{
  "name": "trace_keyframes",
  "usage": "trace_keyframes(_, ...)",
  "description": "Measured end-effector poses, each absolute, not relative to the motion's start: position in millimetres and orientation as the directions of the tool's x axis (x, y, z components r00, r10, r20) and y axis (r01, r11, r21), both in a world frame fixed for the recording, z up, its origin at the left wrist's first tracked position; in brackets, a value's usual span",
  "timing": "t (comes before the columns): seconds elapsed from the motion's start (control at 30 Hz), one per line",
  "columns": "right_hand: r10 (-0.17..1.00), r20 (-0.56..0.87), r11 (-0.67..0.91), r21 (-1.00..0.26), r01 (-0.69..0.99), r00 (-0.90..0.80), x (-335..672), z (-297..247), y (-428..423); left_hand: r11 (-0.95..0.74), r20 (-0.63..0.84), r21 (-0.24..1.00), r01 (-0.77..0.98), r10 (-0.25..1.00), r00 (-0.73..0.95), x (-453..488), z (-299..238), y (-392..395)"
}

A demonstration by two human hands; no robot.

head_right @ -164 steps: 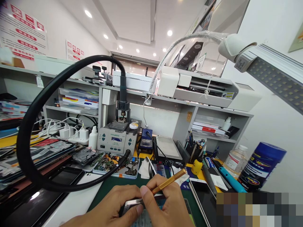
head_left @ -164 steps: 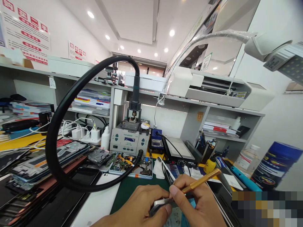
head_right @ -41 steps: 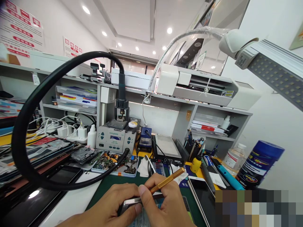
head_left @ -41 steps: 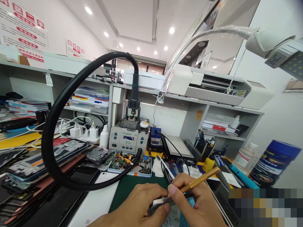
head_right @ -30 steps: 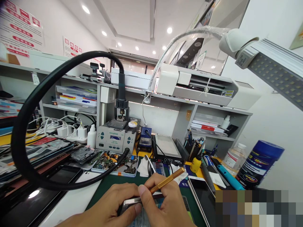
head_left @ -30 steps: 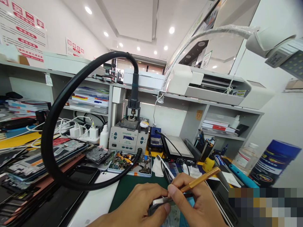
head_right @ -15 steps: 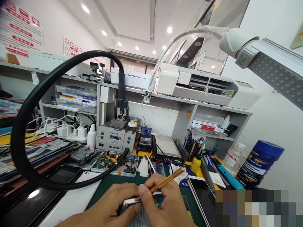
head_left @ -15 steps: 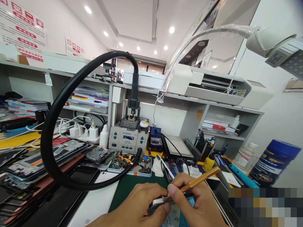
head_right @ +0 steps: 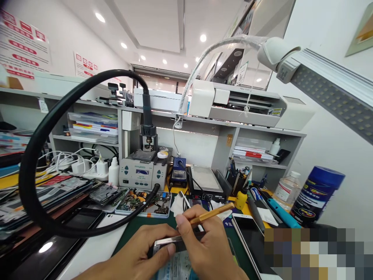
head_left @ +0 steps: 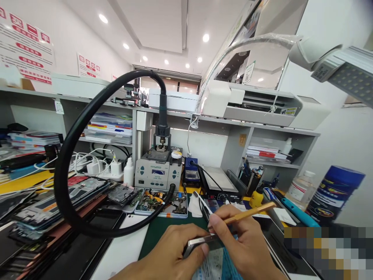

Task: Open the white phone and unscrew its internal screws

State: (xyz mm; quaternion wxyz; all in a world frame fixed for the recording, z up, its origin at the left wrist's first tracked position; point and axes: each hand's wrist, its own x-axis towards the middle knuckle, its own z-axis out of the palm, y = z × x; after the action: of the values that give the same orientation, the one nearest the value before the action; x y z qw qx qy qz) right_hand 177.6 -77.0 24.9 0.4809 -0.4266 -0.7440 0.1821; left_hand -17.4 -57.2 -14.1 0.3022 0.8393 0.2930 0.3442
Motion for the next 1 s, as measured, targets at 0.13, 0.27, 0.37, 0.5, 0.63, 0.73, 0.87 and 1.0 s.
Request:
trace_keyframes(0.13, 0.803, 0.54, 0.585, -0.637, 0.502, -0.252, 177.8, 25.6, -79.7, -0.622, 0.36, 0.717, 0.316, 0.718, 0.595, -17.5, -3.8, -62.0)
trace_keyframes(0.27, 0.798, 0.537, 0.594, -0.629, 0.501, -0.271, 176.6, 27.8, -81.0, -0.608, 0.358, 0.737, 0.295, 0.721, 0.593, -16.9, 5.1, -66.4)
trace_keyframes(0.37, 0.791, 0.542, 0.606, -0.624, 0.494, -0.286, 175.5, 29.2, -80.5, -0.615, 0.367, 0.735, 0.286, 0.715, 0.595, -16.2, 6.2, -66.3)
trace_keyframes(0.5, 0.781, 0.548, 0.619, -0.613, 0.49, -0.3, 176.0, 29.7, -81.2, -0.615, 0.371, 0.739, 0.273, 0.711, 0.597, -15.4, 4.7, -64.5)
trace_keyframes(0.63, 0.781, 0.534, 0.621, -0.614, 0.488, -0.322, 176.8, 30.0, -82.4, -0.625, 0.383, 0.736, 0.258, 0.7, 0.603, -14.5, 0.2, -62.0)
trace_keyframes(0.73, 0.781, 0.53, 0.622, -0.612, 0.487, -0.331, 177.1, 30.8, -82.0, -0.623, 0.383, 0.742, 0.248, 0.698, 0.606, -13.9, -1.6, -60.6)
trace_keyframes(0.87, 0.759, 0.54, 0.651, -0.6, 0.466, -0.365, 179.0, 32.6, -80.6, -0.595, 0.357, 0.765, 0.246, 0.711, 0.605, -14.4, 0.4, -61.2)
trace_keyframes(1.0, 0.723, 0.572, 0.69, -0.593, 0.414, -0.386, 181.5, 32.8, -77.8, -0.572, 0.348, 0.773, 0.274, 0.744, 0.571, -17.6, 0.6, -62.9)
